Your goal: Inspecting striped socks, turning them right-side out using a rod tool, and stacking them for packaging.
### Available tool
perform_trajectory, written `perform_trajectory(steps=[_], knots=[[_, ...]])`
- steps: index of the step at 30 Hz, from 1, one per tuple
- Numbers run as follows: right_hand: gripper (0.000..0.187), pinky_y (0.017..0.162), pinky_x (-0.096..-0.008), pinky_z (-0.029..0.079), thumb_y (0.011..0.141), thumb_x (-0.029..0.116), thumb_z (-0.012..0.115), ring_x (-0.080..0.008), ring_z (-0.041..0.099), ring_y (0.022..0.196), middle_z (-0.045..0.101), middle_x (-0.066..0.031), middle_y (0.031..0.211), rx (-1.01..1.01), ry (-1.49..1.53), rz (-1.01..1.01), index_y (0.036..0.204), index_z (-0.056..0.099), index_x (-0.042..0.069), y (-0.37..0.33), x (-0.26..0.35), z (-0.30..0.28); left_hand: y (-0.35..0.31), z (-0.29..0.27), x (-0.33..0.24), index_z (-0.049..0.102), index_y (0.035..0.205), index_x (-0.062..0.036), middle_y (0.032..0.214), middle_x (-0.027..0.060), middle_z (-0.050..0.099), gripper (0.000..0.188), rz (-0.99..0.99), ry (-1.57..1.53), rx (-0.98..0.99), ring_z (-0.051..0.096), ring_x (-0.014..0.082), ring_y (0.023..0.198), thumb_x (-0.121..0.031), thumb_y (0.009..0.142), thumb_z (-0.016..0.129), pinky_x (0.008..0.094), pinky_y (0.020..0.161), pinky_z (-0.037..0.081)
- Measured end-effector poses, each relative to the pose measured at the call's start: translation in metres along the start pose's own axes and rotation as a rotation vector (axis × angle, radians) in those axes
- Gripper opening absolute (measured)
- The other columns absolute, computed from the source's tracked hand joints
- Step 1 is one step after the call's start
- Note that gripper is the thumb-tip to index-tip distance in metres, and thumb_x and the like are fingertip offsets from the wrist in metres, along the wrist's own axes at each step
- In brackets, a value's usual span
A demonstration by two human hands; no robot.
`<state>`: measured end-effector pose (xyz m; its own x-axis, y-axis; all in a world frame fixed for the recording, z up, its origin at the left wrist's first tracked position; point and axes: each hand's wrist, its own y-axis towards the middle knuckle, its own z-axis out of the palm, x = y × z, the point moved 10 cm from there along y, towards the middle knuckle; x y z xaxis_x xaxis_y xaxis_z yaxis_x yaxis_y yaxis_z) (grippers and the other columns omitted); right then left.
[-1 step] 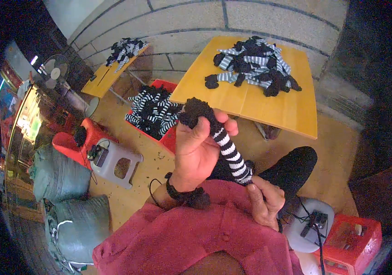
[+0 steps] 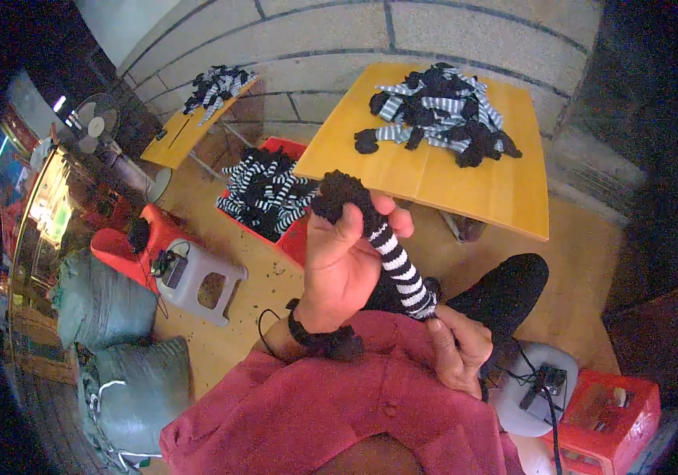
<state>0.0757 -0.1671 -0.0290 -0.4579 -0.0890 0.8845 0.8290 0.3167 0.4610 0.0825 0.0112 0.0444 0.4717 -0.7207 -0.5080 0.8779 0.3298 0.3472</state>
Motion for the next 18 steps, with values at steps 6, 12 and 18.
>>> perform_trajectory(steps=[6, 12, 18], knots=[[0.015, 0.041, -0.0208, 0.03, 0.082, 0.007, 0.059, -0.0062, 0.044, 0.046, 0.054, -0.0028, 0.059, -0.024, 0.038, -0.067, 0.091, 0.063, -0.004, 0.005, 0.006, -0.001, -0.008, 0.007, 0.024, 0.049, 0.102, -0.0023, 0.091, 0.0134, 0.061, 0.025, -0.095, -0.124, 0.071, 0.062, 0.0278, 0.085, -0.012, 0.083, 0.061, 0.039, 0.077, 0.051], [0.015, 0.038, -0.0208, 0.028, 0.082, 0.01, 0.059, -0.0071, 0.04, 0.042, 0.053, -0.0044, 0.056, 0.048, 0.343, 0.128, 0.087, 0.06, -0.004, 0.005, -0.011, 0.008, -0.014, 0.006, 0.034, 0.049, 0.103, -0.0041, 0.093, 0.0145, 0.061, 0.026, -0.173, -0.196, 0.05, 0.062, 0.0303, 0.087, -0.011, 0.082, 0.062, 0.0412, 0.08, 0.051], [0.02, 0.034, -0.0206, 0.021, 0.086, 0.015, 0.055, -0.0073, 0.035, 0.041, 0.047, -0.0076, 0.056, 0.41, 1.167, 0.595, 0.09, 0.054, -0.005, -0.004, -0.012, 0.061, -0.011, 0.003, 0.034, 0.045, 0.099, -0.0088, 0.095, 0.016, 0.06, 0.023, -0.179, -0.155, 0.023, 0.061, 0.0321, 0.088, -0.007, 0.082, 0.06, 0.0427, 0.078, 0.052]])
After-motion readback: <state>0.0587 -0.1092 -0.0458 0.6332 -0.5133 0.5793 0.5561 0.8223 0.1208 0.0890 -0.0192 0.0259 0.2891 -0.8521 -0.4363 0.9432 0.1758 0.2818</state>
